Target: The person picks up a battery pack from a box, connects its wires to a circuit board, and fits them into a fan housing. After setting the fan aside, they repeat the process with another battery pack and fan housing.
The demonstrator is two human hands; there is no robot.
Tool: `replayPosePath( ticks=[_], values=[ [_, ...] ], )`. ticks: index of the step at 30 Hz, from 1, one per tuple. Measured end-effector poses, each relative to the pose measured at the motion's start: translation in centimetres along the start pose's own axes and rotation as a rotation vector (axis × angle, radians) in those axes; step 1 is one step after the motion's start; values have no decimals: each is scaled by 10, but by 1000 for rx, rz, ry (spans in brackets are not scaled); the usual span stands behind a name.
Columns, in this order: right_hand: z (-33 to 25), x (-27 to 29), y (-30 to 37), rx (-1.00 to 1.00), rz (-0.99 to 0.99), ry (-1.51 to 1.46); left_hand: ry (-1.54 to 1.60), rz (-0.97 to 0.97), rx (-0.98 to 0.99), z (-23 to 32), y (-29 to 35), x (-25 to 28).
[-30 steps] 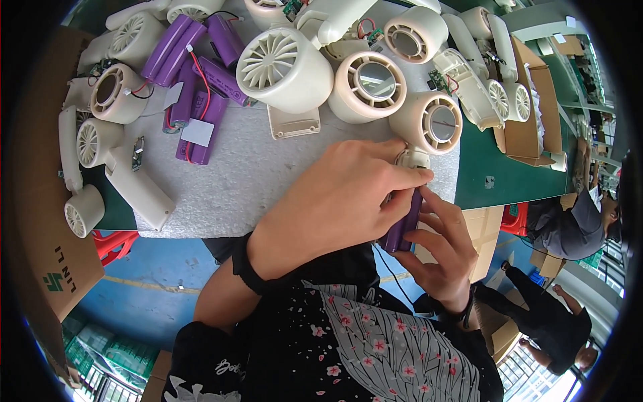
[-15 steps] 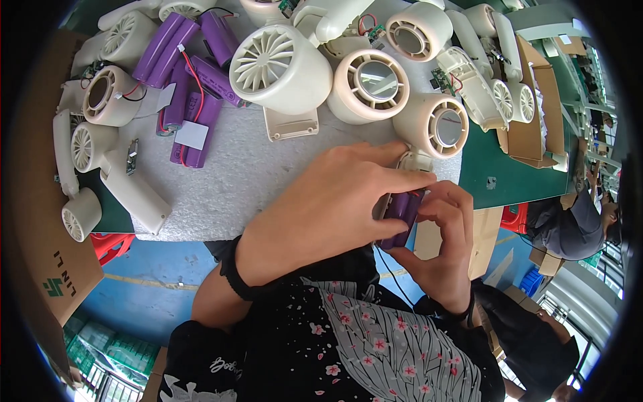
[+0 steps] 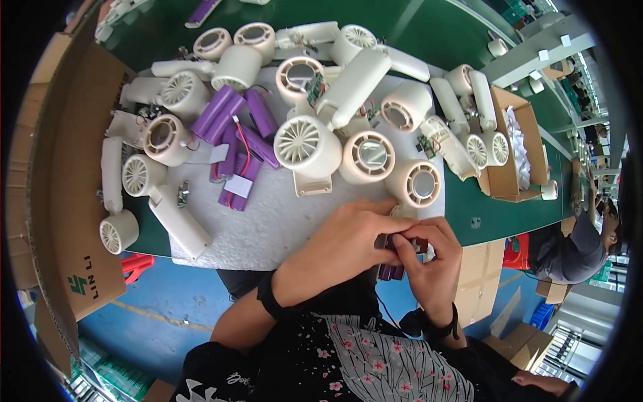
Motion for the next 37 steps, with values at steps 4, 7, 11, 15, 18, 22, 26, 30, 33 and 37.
replayPosePath(
  ticks=[4,7,11,15,18,22,26,30,33,37],
  values=[
    [3,-3,1,-83,11,-23,-44,5,-26,-2,3,0],
    [1,0,4,-17,-38,52,-56,-4,-35,0,1,2],
    [-13,2,16,219,-6,334,-50,-33,-36,0,0,1],
    [-8,-7,32,95,-52,192,-78,13,-79,-6,5,-6],
    [3,-12,37,-21,-20,33,-123,68,-148,-2,8,-13],
    [21,-10,46,-200,9,-87,-110,100,-87,15,16,-23],
    [18,13,46,-129,102,-192,-88,167,-66,37,28,-24],
    [2,33,29,-68,-64,-622,-46,412,-358,52,50,7],
    [-11,52,-10,-112,-94,-623,-181,661,-446,45,84,43],
    [-26,59,-77,-201,74,-625,-556,869,-162,25,105,81]
  ],
)
Point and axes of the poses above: each hand's wrist, its own y-axis away from the middle knuckle, its own x-axis out of the back of the hand, z = x × y, the point moved 6 cm from there along -y, towards the middle knuckle, and after that the axes turned 5 degrees about -x, right-handed, at the moved point
